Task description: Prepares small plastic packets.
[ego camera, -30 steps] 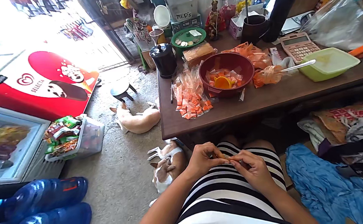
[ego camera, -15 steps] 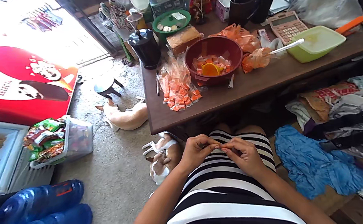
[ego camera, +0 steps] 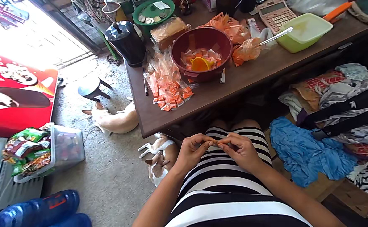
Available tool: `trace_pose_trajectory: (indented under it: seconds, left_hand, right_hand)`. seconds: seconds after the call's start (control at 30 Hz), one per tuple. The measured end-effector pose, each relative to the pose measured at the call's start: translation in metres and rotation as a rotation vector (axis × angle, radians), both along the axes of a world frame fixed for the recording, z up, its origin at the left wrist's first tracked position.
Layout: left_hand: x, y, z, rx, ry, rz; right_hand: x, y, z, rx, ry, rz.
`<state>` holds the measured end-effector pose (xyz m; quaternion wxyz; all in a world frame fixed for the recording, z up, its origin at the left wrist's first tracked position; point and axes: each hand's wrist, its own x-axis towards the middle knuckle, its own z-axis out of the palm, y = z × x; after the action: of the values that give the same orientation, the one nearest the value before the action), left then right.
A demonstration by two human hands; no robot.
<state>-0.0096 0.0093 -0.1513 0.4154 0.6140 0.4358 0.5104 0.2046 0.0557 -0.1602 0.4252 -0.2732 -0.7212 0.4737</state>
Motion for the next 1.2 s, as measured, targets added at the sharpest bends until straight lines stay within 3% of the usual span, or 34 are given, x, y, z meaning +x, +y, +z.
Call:
trace_pose_trajectory:
  seconds: [0.2,0.33,0.83,1.2]
  left_hand:
    - [0.003,-0.001,0.000,-0.046,-0.032,0.081]
    - [0.004,-0.002,-0.003,-0.049,-0.076,0.022]
    - [-0.014,-0.002,0.003,-0.007,0.036,0.126]
    - [-0.021,-0.001,0.006,-0.126,-0.080,0.187]
  right_hand:
    - [-0.001,-0.001,0.000,0.007,0.000,0.024]
    - [-0.001,-0.002,0.002,0.000,-0.005,0.022]
    - [-0.004,0.001,0.004,0.001,-0.028,-0.039]
    - [-0.005,0.004,0.001,-0.050,0.000,-0.040]
